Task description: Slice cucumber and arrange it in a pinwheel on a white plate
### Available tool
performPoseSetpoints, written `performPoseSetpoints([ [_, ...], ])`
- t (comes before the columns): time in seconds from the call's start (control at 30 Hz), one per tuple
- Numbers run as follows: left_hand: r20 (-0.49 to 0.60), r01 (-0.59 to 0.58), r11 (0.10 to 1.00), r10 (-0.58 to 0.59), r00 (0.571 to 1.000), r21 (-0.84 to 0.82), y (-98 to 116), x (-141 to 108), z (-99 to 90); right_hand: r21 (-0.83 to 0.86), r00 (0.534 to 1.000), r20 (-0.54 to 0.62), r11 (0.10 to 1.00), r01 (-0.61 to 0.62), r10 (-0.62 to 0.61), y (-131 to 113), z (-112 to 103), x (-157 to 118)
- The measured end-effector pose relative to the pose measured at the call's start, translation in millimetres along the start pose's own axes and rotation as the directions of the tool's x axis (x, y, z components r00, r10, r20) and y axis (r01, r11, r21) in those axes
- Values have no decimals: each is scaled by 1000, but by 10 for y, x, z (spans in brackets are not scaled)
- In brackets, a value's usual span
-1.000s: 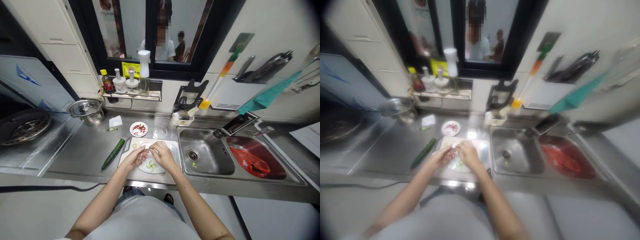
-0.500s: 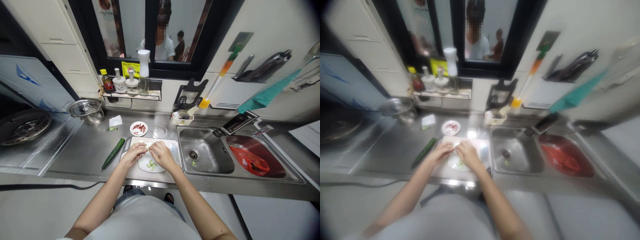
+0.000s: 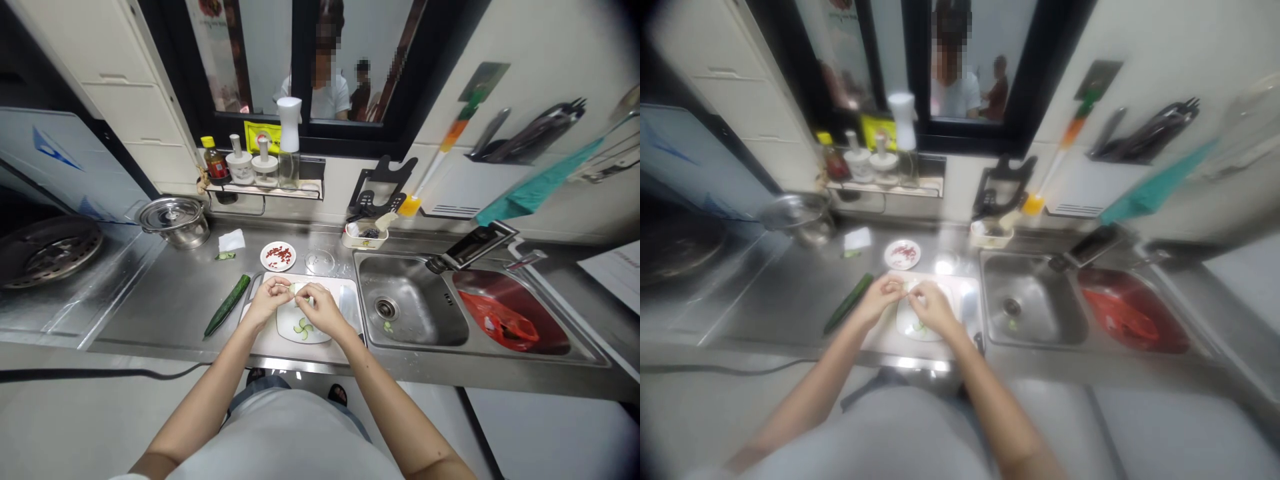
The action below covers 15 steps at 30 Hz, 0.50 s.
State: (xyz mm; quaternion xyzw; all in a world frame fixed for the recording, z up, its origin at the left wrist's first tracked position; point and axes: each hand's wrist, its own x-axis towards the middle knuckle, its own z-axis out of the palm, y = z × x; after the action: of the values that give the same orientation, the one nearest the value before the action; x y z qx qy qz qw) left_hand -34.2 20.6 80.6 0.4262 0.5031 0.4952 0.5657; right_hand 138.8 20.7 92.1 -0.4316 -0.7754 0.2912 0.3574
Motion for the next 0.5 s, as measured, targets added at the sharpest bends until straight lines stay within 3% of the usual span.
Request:
performPoseSetpoints([
  [0.3,7,-49,998,49,999,26,-40,9,-1,277,973,81,933,-231,217,121,149,46],
  [0.5,11,-52,998,51,999,33,-117,22,-42,323,946,120,889,-325,302,231,243,69],
])
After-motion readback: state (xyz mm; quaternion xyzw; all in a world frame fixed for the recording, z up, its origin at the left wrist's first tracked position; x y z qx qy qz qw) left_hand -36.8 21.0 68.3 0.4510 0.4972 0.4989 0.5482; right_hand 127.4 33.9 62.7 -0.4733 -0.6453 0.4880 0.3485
